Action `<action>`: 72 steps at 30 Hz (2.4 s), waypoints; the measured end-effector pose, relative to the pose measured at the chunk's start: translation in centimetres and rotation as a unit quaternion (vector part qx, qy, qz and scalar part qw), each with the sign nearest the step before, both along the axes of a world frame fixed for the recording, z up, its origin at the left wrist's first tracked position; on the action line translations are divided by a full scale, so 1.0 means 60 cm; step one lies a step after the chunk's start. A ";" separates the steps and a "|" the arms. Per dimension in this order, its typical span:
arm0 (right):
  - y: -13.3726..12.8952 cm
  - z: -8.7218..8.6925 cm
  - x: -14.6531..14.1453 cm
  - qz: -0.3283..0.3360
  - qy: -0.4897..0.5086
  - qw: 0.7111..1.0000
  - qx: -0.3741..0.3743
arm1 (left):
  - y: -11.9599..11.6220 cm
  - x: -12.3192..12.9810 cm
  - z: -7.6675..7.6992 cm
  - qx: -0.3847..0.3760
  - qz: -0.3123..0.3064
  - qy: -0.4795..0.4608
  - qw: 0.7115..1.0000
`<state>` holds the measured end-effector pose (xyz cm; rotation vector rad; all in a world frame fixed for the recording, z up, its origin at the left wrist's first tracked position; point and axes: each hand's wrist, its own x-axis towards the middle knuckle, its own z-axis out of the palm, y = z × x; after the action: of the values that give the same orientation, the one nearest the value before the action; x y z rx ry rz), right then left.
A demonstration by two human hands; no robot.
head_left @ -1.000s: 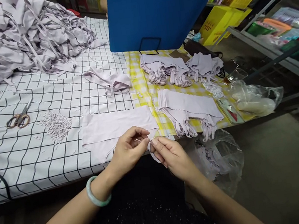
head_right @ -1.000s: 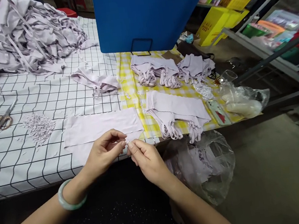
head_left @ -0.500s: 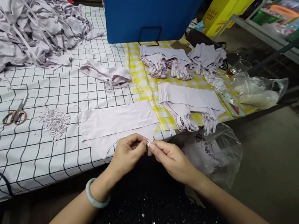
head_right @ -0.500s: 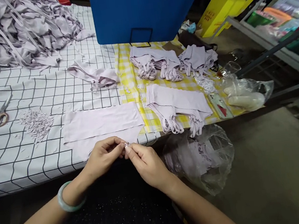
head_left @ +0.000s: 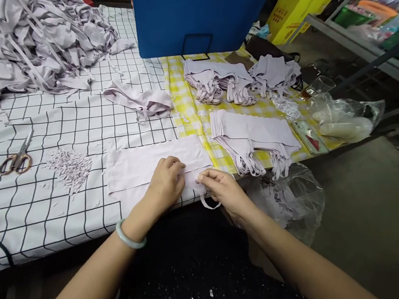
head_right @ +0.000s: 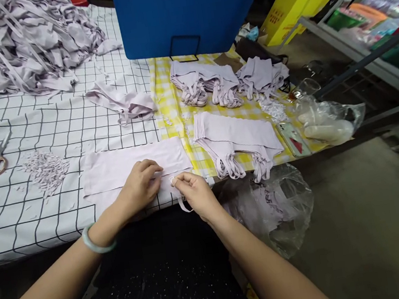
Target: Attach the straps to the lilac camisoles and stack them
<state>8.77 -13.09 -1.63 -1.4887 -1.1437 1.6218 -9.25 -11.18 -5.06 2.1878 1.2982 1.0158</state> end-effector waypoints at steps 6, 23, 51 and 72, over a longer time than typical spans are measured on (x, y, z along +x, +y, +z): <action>0.024 -0.012 -0.022 -0.064 0.021 0.994 -0.081 | 0.029 -0.018 -0.032 0.000 -0.029 0.098 0.995; 0.045 -0.014 -0.064 -0.139 0.016 0.984 -0.112 | 0.039 -0.007 -0.014 -0.105 0.038 -0.008 0.994; 0.056 -0.016 -0.081 -0.130 0.030 0.983 -0.128 | 0.037 -0.002 -0.009 -0.112 0.057 -0.005 0.992; -0.151 -0.080 0.050 -0.119 -0.120 0.982 0.088 | 0.095 -0.043 0.002 -0.124 -0.110 0.142 0.976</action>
<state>11.77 -22.13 -6.40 -1.6639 -1.1523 1.1744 -11.85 -5.46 -4.94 2.2734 1.1889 0.4413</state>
